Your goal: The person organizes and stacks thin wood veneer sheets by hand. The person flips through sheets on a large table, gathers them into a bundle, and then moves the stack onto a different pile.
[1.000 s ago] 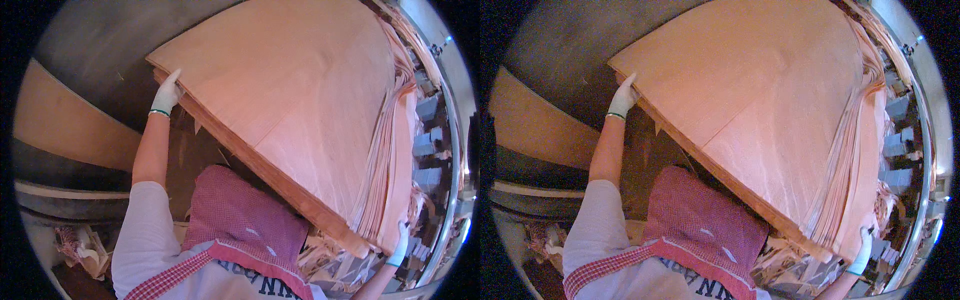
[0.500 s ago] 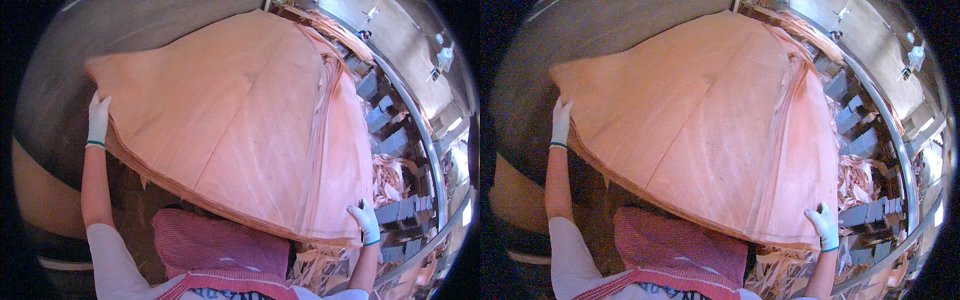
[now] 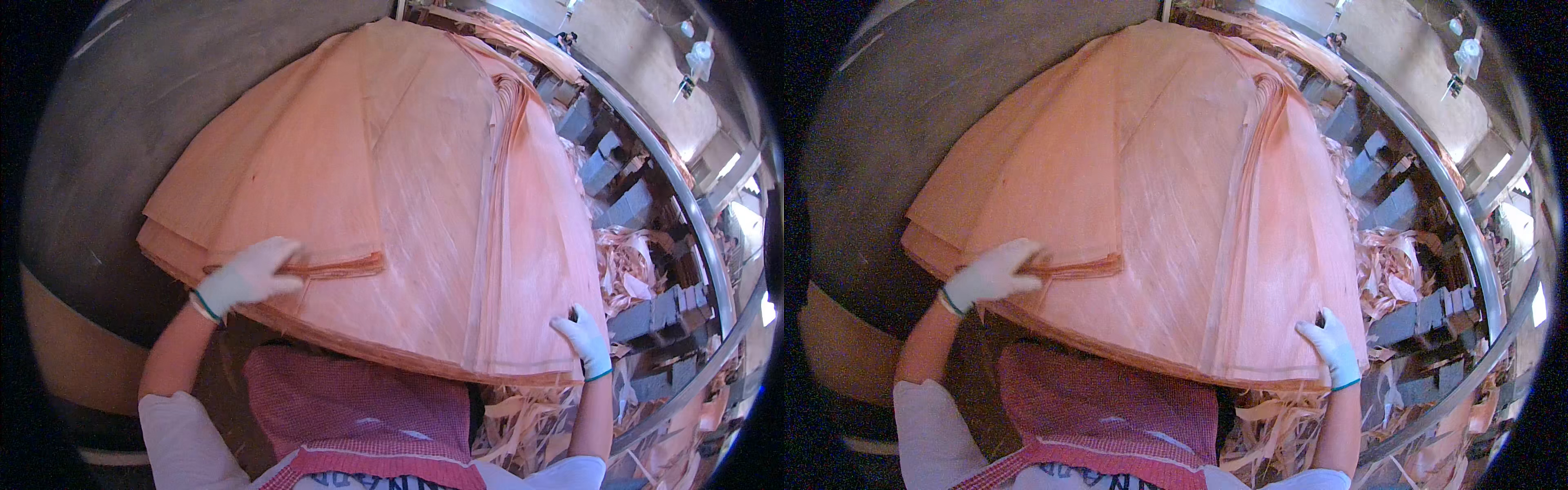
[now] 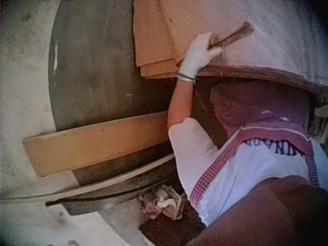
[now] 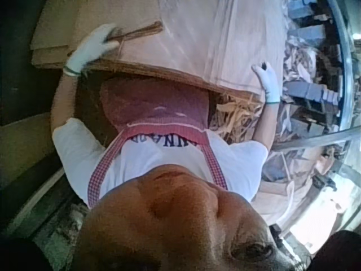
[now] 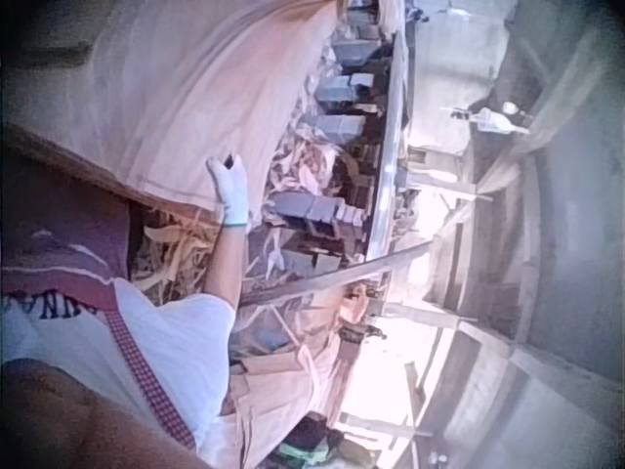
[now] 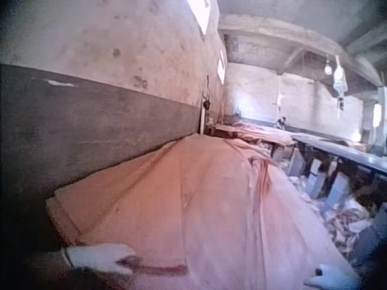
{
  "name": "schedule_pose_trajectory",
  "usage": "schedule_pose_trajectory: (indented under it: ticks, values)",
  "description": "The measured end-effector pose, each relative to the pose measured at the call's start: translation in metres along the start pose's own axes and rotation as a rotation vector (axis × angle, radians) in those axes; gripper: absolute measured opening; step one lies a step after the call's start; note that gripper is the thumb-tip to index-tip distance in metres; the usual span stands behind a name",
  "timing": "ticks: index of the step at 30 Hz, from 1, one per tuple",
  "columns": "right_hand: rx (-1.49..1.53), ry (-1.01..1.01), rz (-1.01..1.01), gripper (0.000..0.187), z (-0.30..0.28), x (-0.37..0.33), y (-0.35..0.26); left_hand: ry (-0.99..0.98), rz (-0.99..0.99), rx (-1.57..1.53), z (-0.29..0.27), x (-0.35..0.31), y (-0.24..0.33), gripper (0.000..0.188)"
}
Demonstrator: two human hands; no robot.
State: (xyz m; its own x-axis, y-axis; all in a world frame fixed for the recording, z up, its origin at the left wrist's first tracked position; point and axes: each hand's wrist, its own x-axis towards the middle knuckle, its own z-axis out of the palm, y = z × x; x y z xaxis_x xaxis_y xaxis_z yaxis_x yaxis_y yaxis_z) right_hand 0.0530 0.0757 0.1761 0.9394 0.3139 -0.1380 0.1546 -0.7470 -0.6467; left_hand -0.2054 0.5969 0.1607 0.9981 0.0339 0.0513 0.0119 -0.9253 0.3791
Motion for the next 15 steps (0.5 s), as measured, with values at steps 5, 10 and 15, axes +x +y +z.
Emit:
schedule_pose_trajectory:
  ticks: [5,10,15]
  values:
    - [0.372,-0.021,0.032,0.053,0.007,0.008,0.037,0.554,-0.564,0.220,-0.019,-0.027,-0.087,0.058]
    - [0.650,-0.002,0.082,0.068,0.000,0.016,0.099,0.208,-0.850,-0.035,-0.015,-0.018,-0.084,0.080]
    - [0.187,-0.270,0.116,0.060,-0.003,0.021,0.022,0.144,-0.729,-0.298,-0.042,-0.042,-0.089,0.062]
